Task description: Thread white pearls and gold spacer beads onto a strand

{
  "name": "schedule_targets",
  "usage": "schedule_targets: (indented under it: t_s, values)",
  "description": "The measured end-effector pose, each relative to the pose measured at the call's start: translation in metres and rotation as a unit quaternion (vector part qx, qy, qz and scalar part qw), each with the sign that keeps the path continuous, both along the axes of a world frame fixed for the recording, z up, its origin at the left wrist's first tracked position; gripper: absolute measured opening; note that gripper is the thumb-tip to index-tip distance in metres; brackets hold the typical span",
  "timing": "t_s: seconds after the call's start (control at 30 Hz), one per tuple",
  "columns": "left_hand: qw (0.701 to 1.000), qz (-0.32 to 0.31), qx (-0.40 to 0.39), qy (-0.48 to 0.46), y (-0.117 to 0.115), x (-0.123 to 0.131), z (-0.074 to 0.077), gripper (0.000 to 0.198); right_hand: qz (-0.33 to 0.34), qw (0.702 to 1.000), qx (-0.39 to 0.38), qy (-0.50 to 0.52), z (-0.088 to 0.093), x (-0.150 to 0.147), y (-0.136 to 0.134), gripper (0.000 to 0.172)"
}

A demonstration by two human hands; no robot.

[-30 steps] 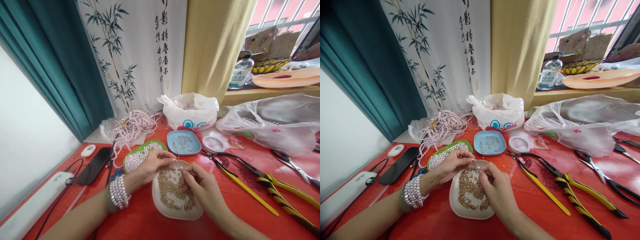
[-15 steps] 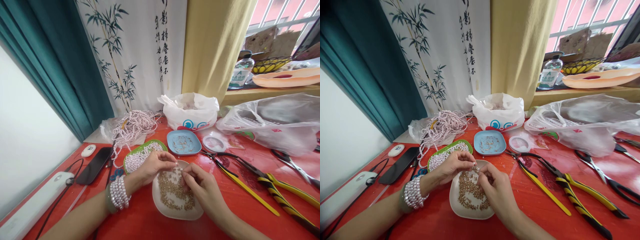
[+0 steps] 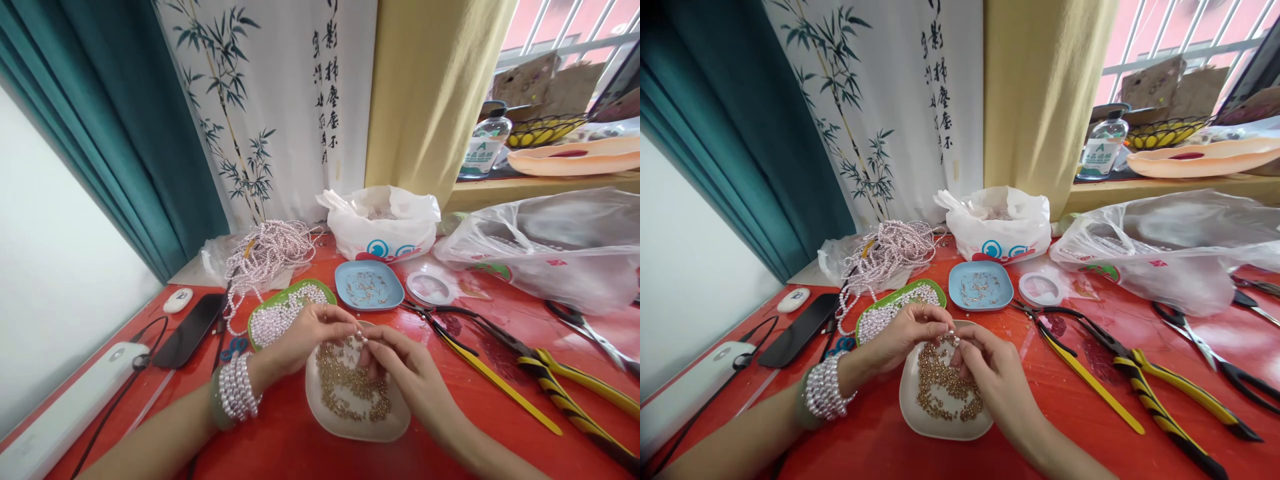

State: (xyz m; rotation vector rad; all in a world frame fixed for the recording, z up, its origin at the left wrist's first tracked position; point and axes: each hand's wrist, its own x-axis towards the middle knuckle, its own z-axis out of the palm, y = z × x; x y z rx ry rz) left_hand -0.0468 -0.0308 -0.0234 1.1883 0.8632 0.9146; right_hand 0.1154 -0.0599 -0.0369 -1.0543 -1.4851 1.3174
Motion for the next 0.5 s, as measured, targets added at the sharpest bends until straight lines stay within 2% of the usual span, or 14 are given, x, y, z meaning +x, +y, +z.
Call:
schedule_targets:
  t_s: [0.17, 0.37, 0.5]
  values:
    - [0.996, 0.004, 0.073, 0.043, -0.002, -0.001, 0.009, 0.007, 0.056, 0.996, -0.065, 0.035, 0.009, 0.002, 0.004, 0.031]
    - [0.985, -0.004, 0.145, 0.093, -0.005, -0.001, 0.018, 0.004, 0.117, 0.993, -0.007, -0.03, 0.017, 0.005, 0.007, 0.026]
    - [0.981, 0.015, 0.156, 0.112, -0.005, -0.001, 0.02, 0.007, 0.111, 0.992, 0.005, -0.05, 0.024, 0.008, 0.011, 0.023]
